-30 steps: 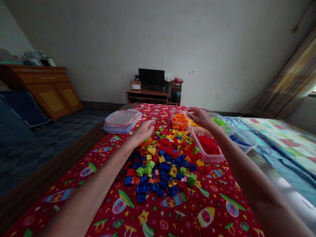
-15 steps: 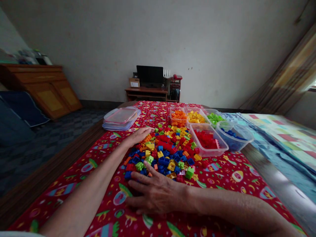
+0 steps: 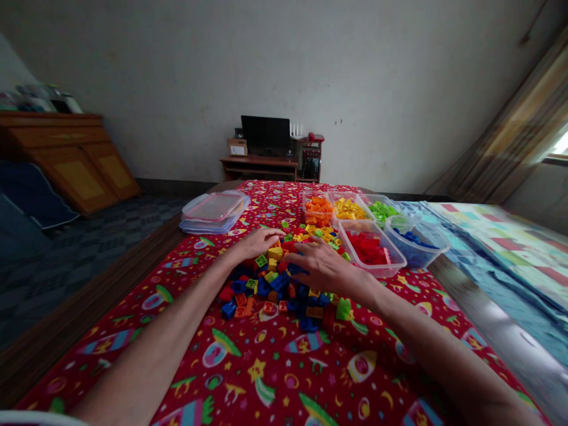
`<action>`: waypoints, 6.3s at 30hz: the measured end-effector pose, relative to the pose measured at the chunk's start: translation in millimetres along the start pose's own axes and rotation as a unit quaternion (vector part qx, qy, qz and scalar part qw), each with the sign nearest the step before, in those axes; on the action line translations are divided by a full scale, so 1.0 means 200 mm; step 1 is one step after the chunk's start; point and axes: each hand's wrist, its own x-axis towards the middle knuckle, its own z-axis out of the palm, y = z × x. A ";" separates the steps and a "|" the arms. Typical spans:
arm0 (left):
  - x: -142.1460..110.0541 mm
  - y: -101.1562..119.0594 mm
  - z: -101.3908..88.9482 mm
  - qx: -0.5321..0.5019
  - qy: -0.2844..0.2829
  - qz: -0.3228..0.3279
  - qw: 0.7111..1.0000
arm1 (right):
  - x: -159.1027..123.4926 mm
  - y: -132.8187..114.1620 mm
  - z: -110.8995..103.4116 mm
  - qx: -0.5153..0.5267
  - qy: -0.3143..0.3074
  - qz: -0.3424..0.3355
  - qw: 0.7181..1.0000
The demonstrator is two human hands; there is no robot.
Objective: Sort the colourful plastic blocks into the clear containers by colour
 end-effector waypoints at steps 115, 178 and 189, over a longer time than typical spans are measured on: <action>0.01 0.07 0.05 0.181 0.120 0.087 0.972 | -0.31 0.49 -0.19 -0.096 0.130 0.361 0.918; -0.01 0.30 0.15 0.140 -0.035 0.072 0.987 | -0.04 0.24 0.11 0.473 0.167 0.313 0.806; -0.02 0.29 0.13 0.103 0.050 0.087 0.990 | -0.08 0.24 0.03 0.294 0.156 0.267 0.904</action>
